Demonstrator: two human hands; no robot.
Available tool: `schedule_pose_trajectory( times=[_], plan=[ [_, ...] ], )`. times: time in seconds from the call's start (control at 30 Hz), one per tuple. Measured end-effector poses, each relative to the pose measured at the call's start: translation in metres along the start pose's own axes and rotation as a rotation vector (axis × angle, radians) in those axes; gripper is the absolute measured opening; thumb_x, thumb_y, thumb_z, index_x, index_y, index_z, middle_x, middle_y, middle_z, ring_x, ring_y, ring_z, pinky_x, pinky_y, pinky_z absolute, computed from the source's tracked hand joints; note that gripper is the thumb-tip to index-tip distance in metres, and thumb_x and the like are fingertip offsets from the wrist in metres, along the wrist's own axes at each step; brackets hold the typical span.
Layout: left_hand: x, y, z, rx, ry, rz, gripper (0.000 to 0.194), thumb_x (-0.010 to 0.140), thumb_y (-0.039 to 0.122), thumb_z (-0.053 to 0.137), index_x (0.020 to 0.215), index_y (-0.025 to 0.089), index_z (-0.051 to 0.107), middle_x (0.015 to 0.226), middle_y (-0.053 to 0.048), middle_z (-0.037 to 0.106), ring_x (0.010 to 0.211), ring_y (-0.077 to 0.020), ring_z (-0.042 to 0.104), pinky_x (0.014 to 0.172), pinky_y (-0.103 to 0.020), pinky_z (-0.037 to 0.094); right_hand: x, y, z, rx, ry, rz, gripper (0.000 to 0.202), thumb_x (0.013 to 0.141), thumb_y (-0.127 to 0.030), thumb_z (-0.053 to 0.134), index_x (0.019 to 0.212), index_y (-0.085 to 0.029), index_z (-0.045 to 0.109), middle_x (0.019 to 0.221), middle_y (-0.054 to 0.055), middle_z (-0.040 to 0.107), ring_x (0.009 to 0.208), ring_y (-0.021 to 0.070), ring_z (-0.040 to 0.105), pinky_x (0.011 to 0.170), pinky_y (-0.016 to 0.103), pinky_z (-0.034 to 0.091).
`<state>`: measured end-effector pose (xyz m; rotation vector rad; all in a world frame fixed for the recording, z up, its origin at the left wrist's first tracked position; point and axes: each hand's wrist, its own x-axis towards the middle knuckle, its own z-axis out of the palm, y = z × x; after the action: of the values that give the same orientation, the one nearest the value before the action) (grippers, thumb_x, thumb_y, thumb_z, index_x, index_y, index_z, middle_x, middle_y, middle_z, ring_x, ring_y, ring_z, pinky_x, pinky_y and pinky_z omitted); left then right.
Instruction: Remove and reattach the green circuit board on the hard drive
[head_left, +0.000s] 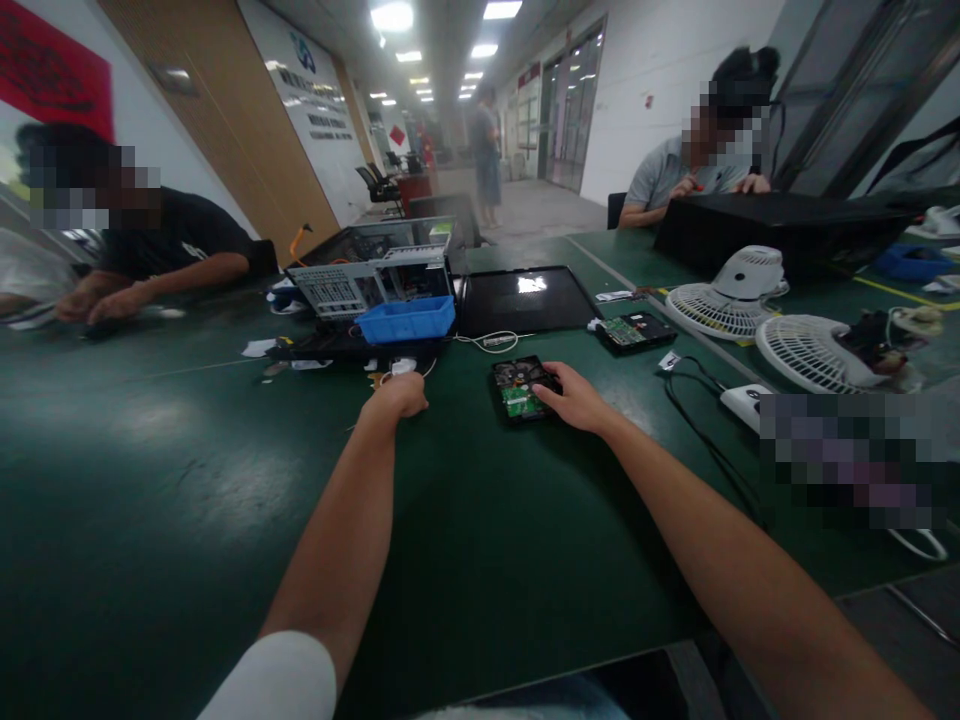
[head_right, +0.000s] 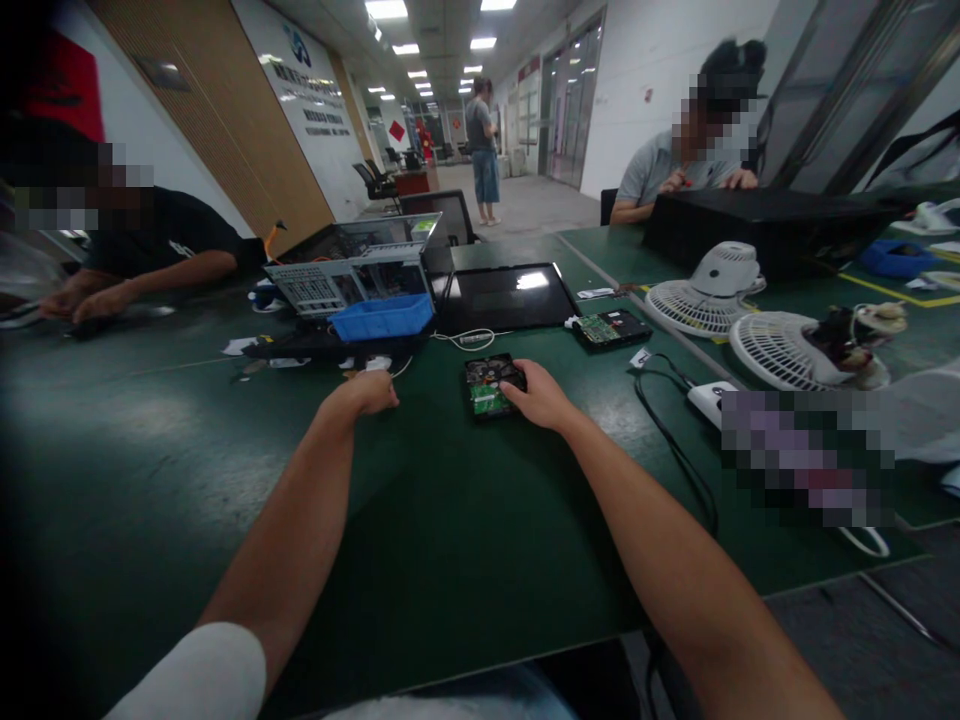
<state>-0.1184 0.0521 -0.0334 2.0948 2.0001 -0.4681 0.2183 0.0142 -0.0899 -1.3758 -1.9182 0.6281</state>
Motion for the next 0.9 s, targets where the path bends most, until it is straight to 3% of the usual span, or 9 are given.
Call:
schedule_pose_trajectory(
  times=[0.2, 0.33, 0.4, 0.5, 0.67, 0.9],
  plan=[
    [-0.002, 0.003, -0.001, -0.002, 0.038, 0.014, 0.026, 0.079, 0.031, 0.07, 0.097, 0.013, 0.079, 0.109, -0.021, 0.076, 0.103, -0.0322, 0.071, 0.083, -0.033, 0.055, -0.001, -0.002, 0.0, -0.05, 0.001, -0.019, 0.059, 0.091, -0.045, 0.069, 0.142, -0.02, 0.054, 0.137, 0.017, 0.064, 0.126, 0.0335, 0.061, 0.11, 0.053, 0.046],
    [-0.009, 0.012, -0.008, -0.03, 0.092, 0.058, 0.026, 0.085, 0.026, 0.06, 0.094, 0.01, 0.078, 0.108, -0.024, 0.075, 0.099, -0.0323, 0.072, 0.08, -0.034, 0.054, -0.001, -0.002, 0.002, -0.081, -0.002, -0.01, 0.065, 0.087, -0.047, 0.074, 0.142, -0.019, 0.054, 0.138, 0.018, 0.063, 0.127, 0.0343, 0.06, 0.11, 0.053, 0.045],
    [-0.015, 0.019, -0.011, -0.055, 0.134, 0.104, 0.027, 0.088, 0.027, 0.056, 0.096, 0.013, 0.078, 0.109, -0.021, 0.075, 0.1, -0.0302, 0.072, 0.082, -0.033, 0.053, -0.001, -0.002, 0.002, -0.068, -0.002, -0.013, 0.065, 0.087, -0.047, 0.074, 0.142, -0.019, 0.054, 0.138, 0.017, 0.063, 0.125, 0.0338, 0.062, 0.11, 0.053, 0.046],
    [-0.023, 0.033, -0.015, -0.114, 0.214, 0.216, 0.027, 0.091, 0.029, 0.054, 0.101, 0.019, 0.077, 0.113, -0.014, 0.076, 0.104, -0.0269, 0.071, 0.088, -0.031, 0.051, -0.001, -0.003, 0.001, -0.034, -0.004, -0.032, 0.066, 0.085, -0.044, 0.077, 0.142, -0.021, 0.054, 0.137, 0.016, 0.064, 0.125, 0.0327, 0.062, 0.11, 0.053, 0.046],
    [-0.035, 0.06, -0.016, -0.263, 0.347, 0.526, 0.023, 0.091, 0.031, 0.056, 0.101, 0.019, 0.073, 0.11, -0.01, 0.075, 0.103, -0.0251, 0.068, 0.091, -0.032, 0.05, -0.004, -0.008, -0.001, 0.002, -0.059, -0.064, 0.071, 0.082, -0.04, 0.081, 0.144, -0.021, 0.053, 0.137, 0.016, 0.065, 0.128, 0.0316, 0.061, 0.111, 0.051, 0.046],
    [-0.043, 0.083, -0.01, -0.228, 0.298, 0.691, 0.021, 0.094, 0.034, 0.055, 0.098, 0.02, 0.07, 0.105, -0.009, 0.074, 0.099, -0.0258, 0.067, 0.088, -0.034, 0.048, -0.005, -0.01, 0.0, 0.039, -0.139, -0.1, 0.072, 0.083, -0.04, 0.08, 0.146, -0.022, 0.05, 0.142, 0.014, 0.062, 0.132, 0.0305, 0.059, 0.114, 0.051, 0.044]
  ],
)
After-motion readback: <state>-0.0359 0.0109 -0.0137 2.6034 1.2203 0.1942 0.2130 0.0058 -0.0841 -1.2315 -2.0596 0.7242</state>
